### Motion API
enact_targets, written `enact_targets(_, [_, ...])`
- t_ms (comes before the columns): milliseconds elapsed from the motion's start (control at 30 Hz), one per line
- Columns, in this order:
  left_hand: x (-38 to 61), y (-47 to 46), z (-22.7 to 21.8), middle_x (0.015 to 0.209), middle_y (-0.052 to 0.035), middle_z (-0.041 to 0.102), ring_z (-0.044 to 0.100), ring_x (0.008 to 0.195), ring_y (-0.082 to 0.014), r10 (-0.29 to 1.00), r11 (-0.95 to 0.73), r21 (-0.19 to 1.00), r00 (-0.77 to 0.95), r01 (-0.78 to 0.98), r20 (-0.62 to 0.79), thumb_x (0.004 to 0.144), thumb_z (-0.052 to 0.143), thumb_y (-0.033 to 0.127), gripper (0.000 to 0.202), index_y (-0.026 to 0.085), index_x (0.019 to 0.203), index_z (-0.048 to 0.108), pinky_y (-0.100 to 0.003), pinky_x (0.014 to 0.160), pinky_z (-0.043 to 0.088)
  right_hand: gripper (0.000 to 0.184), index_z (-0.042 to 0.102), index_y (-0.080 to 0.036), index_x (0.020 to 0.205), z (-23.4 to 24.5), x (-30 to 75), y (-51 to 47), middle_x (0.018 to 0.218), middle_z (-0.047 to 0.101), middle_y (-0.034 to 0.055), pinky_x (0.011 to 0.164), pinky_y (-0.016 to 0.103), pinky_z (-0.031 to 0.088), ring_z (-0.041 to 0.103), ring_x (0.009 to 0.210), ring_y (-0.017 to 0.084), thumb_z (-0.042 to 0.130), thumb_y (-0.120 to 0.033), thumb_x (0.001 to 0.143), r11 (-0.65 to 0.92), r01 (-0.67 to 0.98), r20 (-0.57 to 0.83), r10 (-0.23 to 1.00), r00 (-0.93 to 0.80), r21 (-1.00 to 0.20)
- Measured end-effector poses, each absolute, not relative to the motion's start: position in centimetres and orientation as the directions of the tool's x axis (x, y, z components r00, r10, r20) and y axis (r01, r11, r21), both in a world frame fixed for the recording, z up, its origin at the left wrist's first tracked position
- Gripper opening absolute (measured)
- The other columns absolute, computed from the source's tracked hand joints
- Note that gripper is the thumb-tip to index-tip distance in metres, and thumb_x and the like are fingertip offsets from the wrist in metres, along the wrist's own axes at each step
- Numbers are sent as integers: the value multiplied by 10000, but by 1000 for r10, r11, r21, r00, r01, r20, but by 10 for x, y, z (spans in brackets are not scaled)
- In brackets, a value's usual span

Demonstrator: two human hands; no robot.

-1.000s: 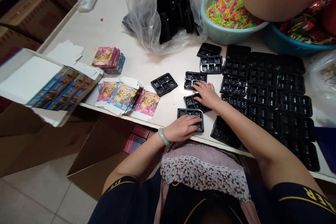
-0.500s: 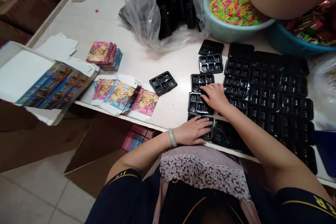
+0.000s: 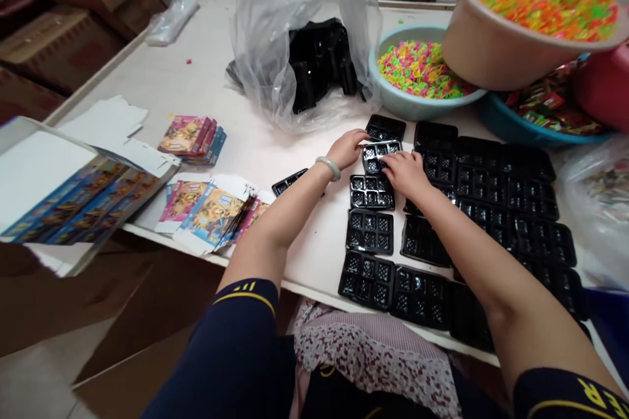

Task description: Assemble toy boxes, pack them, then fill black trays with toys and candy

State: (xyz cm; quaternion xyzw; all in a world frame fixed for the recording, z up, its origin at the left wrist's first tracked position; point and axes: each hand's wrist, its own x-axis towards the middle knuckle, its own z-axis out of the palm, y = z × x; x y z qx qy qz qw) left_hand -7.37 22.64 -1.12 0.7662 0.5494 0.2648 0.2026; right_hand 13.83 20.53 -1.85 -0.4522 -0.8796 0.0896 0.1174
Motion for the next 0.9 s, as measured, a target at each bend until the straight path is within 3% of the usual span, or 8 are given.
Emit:
enact_targets(100, [-69, 280, -26, 1293, -138, 578, 516, 1213, -228, 929, -356, 546, 352, 758, 118, 740, 503, 1, 370, 114, 1042, 684, -364, 1077, 384, 327, 647, -217, 1188, -23, 137, 203, 1269, 627, 97, 1002, 529, 289, 504, 1150, 310, 444, -266, 936, 581, 783, 133, 814, -566, -222])
enact_targets(167, [-68, 299, -34, 1196, -159, 617, 525, 1165, -247, 916, -380, 507, 390, 774, 91, 738, 537, 34, 294, 93, 976, 701, -380, 1046, 393, 324, 661, -224, 1175, -24, 140, 201, 1280, 616, 99, 949, 496, 332, 517, 1120, 308, 445, -287, 942, 575, 792, 135, 818, -559, -207])
enact_targets(267, [-68, 309, -42, 1035, -152, 643, 523, 1085, -265, 922, -384, 468, 361, 796, 141, 784, 549, 100, 181, 97, 881, 703, -409, 980, 411, 327, 673, -215, 1161, -26, 147, 197, 1308, 593, 113, 892, 474, 359, 533, 1074, 312, 449, -305, 941, 557, 811, 113, 830, -546, -180])
enact_targets(367, [-66, 308, -46, 1020, -131, 633, 514, 1071, -264, 930, -367, 484, 323, 794, 175, 821, 532, 122, 173, 116, 880, 695, -411, 961, 411, 357, 651, -178, 1203, -28, 153, 194, 1337, 567, 131, 880, 476, 366, 539, 1052, 318, 448, -309, 938, 542, 822, 81, 840, -537, -176])
enact_targets(533, [-54, 297, -42, 1162, -126, 607, 507, 1149, -243, 921, -379, 622, 344, 685, 183, 843, 552, 148, 180, 128, 984, 662, -388, 1029, 385, 393, 593, -165, 1275, -28, 155, 188, 1345, 563, 131, 920, 484, 367, 526, 1110, 319, 437, -302, 941, 519, 812, 81, 852, -518, -266])
enact_targets(600, [-52, 279, -37, 1268, -131, 561, 500, 1195, -225, 956, -291, 729, 209, 620, 205, 887, 516, 192, 239, 137, 1099, 609, -376, 1043, 390, 396, 581, -165, 1286, -27, 156, 189, 1347, 562, 128, 954, 489, 363, 511, 1157, 317, 441, -288, 936, 516, 796, 98, 852, -514, -317])
enact_targets(700, [-54, 229, -31, 1328, -145, 531, 519, 1209, -214, 993, -110, 867, 10, 486, 121, 952, 431, 298, 326, 141, 1228, 507, -385, 1056, 399, 416, 561, -154, 1309, -28, 156, 193, 1362, 551, 123, 1015, 483, 351, 487, 1214, 303, 449, -241, 918, 523, 765, 116, 846, -521, -377])
enact_targets(900, [-45, 131, -50, 1522, -160, 328, 342, 1408, -263, 999, 27, 931, -27, 365, -19, 955, 361, 535, 559, 219, 1410, 287, -462, 1141, 318, 439, 568, -151, 1314, -31, 155, 199, 1374, 546, 125, 1044, 501, 361, 490, 1234, 311, 461, -198, 890, 484, 769, 18, 851, -526, -418])
